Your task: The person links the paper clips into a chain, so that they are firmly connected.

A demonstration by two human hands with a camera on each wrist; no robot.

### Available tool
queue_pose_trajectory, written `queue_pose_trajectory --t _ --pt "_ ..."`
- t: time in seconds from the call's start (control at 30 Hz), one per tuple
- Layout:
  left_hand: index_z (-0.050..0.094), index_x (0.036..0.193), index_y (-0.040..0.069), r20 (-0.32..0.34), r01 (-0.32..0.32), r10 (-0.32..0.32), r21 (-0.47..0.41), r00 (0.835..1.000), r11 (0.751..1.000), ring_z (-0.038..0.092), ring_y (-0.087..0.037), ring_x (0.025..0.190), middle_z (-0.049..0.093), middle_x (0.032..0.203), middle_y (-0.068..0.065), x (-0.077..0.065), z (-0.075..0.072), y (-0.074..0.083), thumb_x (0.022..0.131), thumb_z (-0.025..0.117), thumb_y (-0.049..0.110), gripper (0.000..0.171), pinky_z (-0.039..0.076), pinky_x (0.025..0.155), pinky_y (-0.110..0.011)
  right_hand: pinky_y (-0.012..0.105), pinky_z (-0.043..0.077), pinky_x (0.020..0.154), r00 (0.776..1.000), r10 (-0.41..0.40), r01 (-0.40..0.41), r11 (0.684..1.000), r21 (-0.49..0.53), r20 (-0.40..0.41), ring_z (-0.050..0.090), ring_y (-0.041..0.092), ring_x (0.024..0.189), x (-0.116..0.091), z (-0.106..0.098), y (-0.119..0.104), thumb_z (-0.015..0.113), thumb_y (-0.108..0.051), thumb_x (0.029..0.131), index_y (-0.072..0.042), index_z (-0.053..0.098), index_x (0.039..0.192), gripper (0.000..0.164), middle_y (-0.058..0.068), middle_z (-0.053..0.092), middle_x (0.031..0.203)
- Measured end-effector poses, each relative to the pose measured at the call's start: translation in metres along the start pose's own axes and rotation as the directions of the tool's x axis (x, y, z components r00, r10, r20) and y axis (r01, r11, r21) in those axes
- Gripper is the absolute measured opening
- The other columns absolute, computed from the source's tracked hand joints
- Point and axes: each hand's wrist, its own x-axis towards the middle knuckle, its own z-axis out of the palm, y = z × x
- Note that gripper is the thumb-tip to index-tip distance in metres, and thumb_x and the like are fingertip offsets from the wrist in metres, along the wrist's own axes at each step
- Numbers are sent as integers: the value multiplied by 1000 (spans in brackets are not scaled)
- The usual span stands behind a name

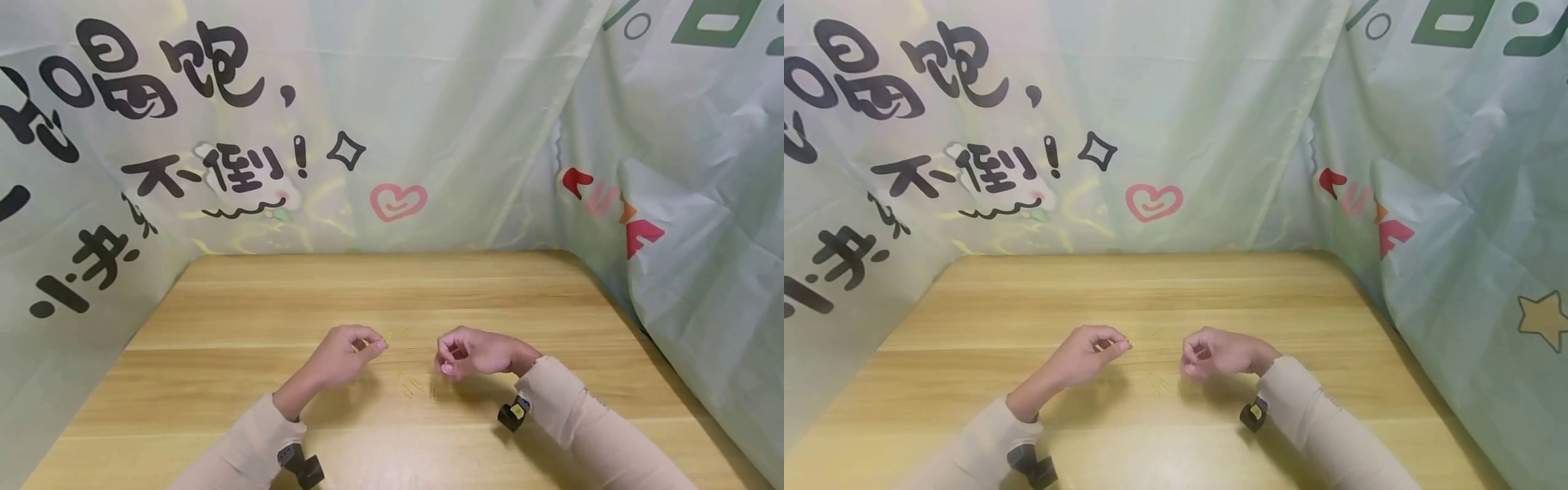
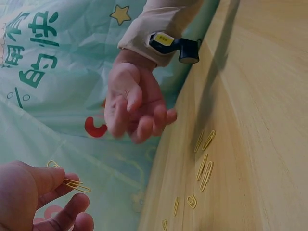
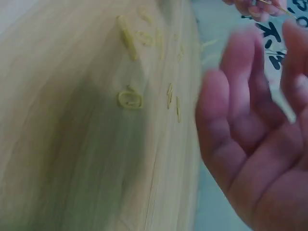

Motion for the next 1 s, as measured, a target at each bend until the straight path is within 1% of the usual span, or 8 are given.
queue_pose_trajectory --t 0.13,0.4,0.5,0.6,0.67,0.77,0.87,1.0 --pt "74 92 16 3 0 0 -3 1000 1000 60 -17 83 69 97 4 0 0 0 96 62 22 14 51 68 -33 25 47 66 986 36 -61 987 -148 -165 55 17 75 3 4 1 62 9 85 5 52 86 11 10 57 83" --pt "74 93 16 7 3 -3 -13 1000 1000 59 -16 82 69 98 3 0 1 -1 96 62 22 14 51 67 -33 26 45 67 940 98 -171 964 -203 -327 51 19 74 5 16 3 62 13 72 8 55 90 20 11 55 80" --pt "74 93 15 8 3 -3 -14 1000 1000 59 -16 82 69 98 3 0 1 -1 96 62 21 14 51 67 -33 24 40 58 877 -2 -116 969 -216 -480 44 14 62 7 19 3 54 9 75 5 52 77 5 1 47 67" --pt "74 93 15 4 1 -1 -13 1000 1000 60 -17 83 69 97 3 0 1 -1 96 62 22 14 51 67 -33 22 29 49 775 -149 19 977 -213 -614 31 9 51 10 18 2 43 3 79 3 39 63 16 -3 34 57" --pt "74 93 15 4 0 0 -14 1000 1000 60 -18 83 69 97 3 0 1 -1 96 62 22 14 52 67 -33 24 26 48 741 -181 95 982 -165 -647 28 11 51 11 17 1 37 0 79 7 36 65 16 -1 32 58" --pt "74 93 15 5 -5 5 -14 1000 1000 60 -17 83 69 97 3 1 1 -1 96 62 22 15 52 67 -33 27 39 57 768 -129 111 992 -67 -628 47 20 67 10 14 1 39 -2 81 17 48 83 22 14 51 76" --pt "74 93 15 6 -5 5 -11 1000 1000 60 -17 83 69 97 3 1 1 0 96 61 22 15 52 68 -33 37 48 92 810 -29 22 1000 -20 -586 55 35 109 7 13 3 51 0 88 18 53 113 31 28 50 120" --pt "74 93 15 3 0 0 -14 1000 1000 60 -17 84 69 98 3 0 1 0 96 62 21 14 51 69 -33 46 42 102 818 26 -109 988 -110 -575 50 42 121 6 15 7 63 0 90 14 60 108 23 28 46 134"
